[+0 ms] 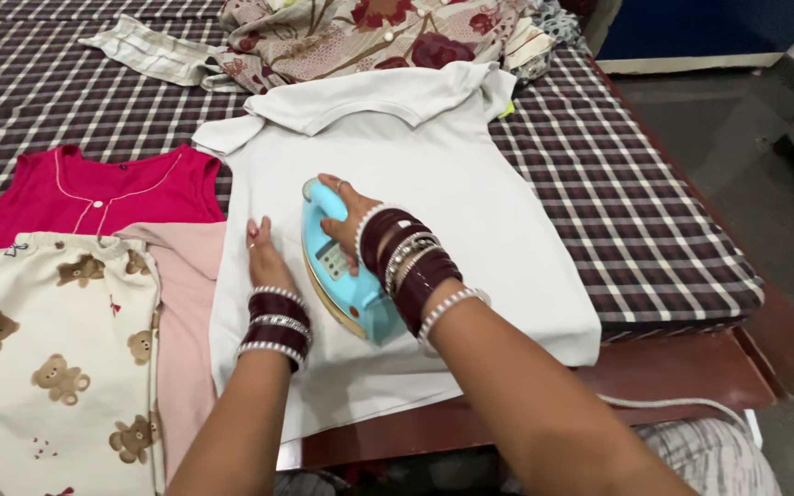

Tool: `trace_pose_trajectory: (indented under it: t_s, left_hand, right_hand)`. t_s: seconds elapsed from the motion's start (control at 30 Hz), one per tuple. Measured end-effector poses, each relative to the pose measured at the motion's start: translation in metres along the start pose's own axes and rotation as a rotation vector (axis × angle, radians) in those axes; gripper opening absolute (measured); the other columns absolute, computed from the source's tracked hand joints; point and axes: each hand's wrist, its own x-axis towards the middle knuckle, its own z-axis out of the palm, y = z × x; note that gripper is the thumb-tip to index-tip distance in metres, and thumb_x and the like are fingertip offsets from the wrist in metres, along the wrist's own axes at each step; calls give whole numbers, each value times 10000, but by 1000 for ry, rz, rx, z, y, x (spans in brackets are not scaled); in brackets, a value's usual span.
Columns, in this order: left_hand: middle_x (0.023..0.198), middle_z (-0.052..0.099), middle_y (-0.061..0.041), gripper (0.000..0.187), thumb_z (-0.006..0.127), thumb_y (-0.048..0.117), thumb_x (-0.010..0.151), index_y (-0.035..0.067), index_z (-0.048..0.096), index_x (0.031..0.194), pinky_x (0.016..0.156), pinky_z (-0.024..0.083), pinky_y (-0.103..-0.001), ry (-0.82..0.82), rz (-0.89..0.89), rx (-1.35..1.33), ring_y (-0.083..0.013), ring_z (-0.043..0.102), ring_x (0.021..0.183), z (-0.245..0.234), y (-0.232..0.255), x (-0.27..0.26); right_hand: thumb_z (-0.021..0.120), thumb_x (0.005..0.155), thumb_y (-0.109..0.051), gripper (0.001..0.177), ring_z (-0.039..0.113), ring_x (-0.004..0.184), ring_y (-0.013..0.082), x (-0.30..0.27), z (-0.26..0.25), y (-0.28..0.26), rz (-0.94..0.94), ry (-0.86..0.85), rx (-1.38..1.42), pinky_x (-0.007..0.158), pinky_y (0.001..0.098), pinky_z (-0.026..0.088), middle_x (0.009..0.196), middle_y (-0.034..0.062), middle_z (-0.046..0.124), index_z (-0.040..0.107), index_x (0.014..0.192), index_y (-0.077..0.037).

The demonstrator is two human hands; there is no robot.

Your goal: The person irons a white t-shirt laid out on a checkered bedsheet. They use a light blue electric iron to smooth the fabric, moving it back and forth across the shirt's body and sleeves. The person frequently adjusts the shirt's position and folds the sleeves to ensure even coverage.

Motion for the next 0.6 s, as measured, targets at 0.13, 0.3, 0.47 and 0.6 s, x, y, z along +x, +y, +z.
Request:
trace_pose_trajectory:
  t_s: [0.13, 0.3, 0.47, 0.6]
  left_hand:
    - [1581, 494, -80, 698, 238, 527, 1061, 86, 236, 1601, 1223, 262, -369, -89, -101, 104, -259, 399, 1487, 0, 15, -15]
    - [1625, 391, -23, 705, 86, 512, 1040, 137, 304, 1596, 1260, 126, -382, -221, -115, 586, -210, 308, 1502, 8, 27, -23]
    - [1629, 366, -46, 654, 123, 478, 1073, 137, 312, 1598, 1272, 60, -402, -300, -64, 910, -182, 220, 1553, 13, 11, -18]
    - [1670, 278, -19, 620, 159, 439, 1055, 159, 287, 1594, 1265, 45, -469, -385, 5, 1127, -204, 140, 1570, 20, 5, -17]
  right_hand:
    - [571, 1002, -281, 715, 614, 482, 184, -15, -6, -2, 65, 29, -15, 546, 407, 585, 716, 155, 688, 199, 1606, -372]
    - [570, 994, -321, 710, 631, 495, 152, -59, -20, 17, 173, 30, -131, 557, 373, 611, 938, 119, 775, 199, 1593, -410]
    - [574, 982, -328, 709, 661, 477, 178, -50, -31, 40, 140, 93, -117, 561, 377, 625, 978, 106, 745, 212, 1586, -410]
    - [559, 997, -316, 703, 648, 482, 191, -10, -49, 39, 155, 122, -73, 566, 411, 605, 802, 131, 738, 202, 1598, -389]
